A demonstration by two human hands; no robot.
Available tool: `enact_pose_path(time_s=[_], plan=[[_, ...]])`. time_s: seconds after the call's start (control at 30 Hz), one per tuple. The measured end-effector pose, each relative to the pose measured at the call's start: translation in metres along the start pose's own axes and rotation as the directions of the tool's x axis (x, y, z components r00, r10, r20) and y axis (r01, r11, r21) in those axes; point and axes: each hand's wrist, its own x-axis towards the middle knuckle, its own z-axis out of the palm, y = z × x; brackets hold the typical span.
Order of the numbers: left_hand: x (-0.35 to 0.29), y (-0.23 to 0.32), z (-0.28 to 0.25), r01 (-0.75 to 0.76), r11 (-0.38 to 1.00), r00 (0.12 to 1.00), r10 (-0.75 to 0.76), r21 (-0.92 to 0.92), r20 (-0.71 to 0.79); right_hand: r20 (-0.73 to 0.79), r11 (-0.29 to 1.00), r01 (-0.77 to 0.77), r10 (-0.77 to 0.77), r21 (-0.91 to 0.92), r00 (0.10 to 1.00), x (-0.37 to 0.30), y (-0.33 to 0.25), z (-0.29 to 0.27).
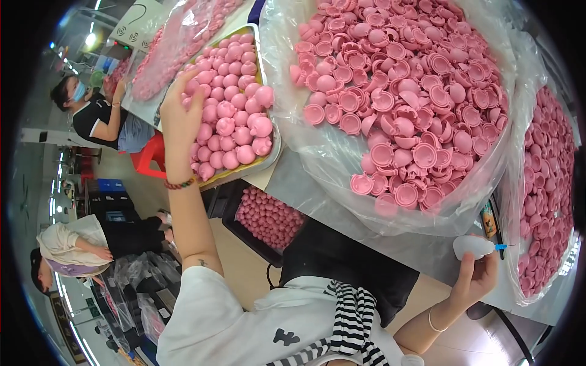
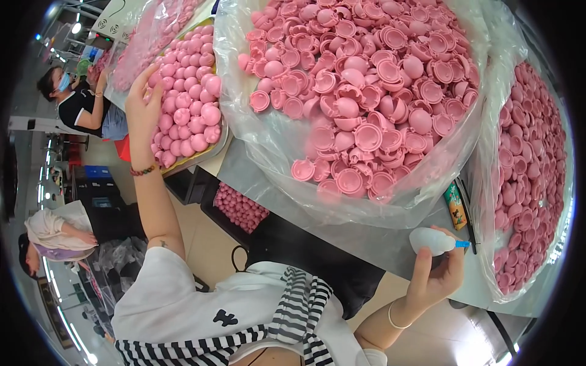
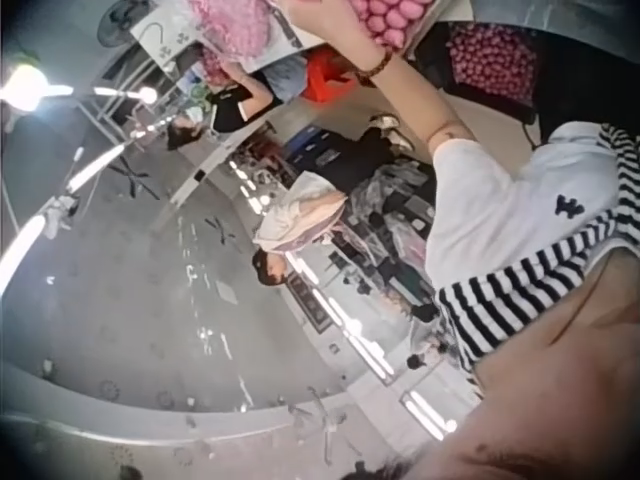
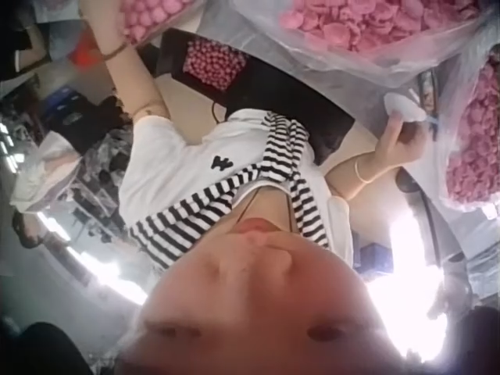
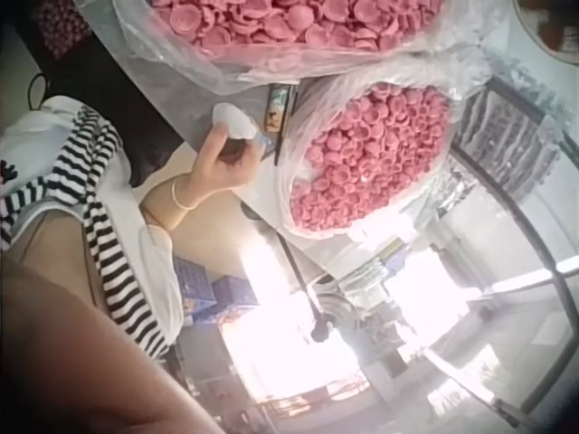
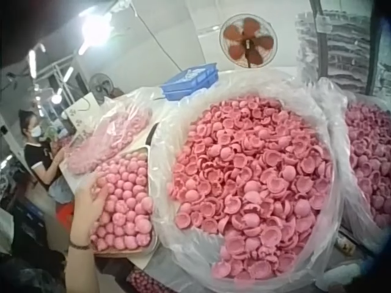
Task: Assembling small pink plastic spheres by applying glue to one half and joining it with another.
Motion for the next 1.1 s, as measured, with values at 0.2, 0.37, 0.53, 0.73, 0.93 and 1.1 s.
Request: enact_pose_path(time_s=[0.2, 0.37, 0.53, 0.73, 0.93, 1.1], plan=[[-0.042, 0.104, 0.021, -0.366, 0.931, 0.851, 0.332, 0.006, 0.407, -0.005, 1.0, -0.03, 0.03, -0.006, 1.0, -0.008, 0.0, -0.011], [-0.048, 0.089, 0.029, -0.455, 0.861, 0.847, 0.341, 0.226, 0.407, 0.016, 0.999, -0.005, 0.006, -0.032, 1.0, -0.008, 0.003, -0.01], [-0.052, 0.076, 0.018, -0.388, 0.875, 0.894, 0.282, 0.29, 0.347, 0.059, 0.999, 0.002, 0.001, -0.049, 0.998, -0.008, 0.002, -0.011], [-0.045, 0.04, 0.015, -0.221, 0.91, 0.974, 0.191, 0.351, 0.119, 0.065, 0.999, 0.001, 0.001, -0.037, 0.998, -0.01, 0.005, -0.014], [-0.026, 0.021, -0.001, -0.054, 0.85, 0.998, 0.064, 0.524, 0.0, 0.064, 0.998, -0.003, 0.007, -0.068, 0.998, -0.01, 0.002, -0.017], [-0.03, 0.088, 0.008, -0.265, 0.938, 0.955, 0.287, 0.225, -0.069, 0.035, 0.998, 0.007, -0.005, -0.065, 0.999, -0.007, 0.005, -0.013]])
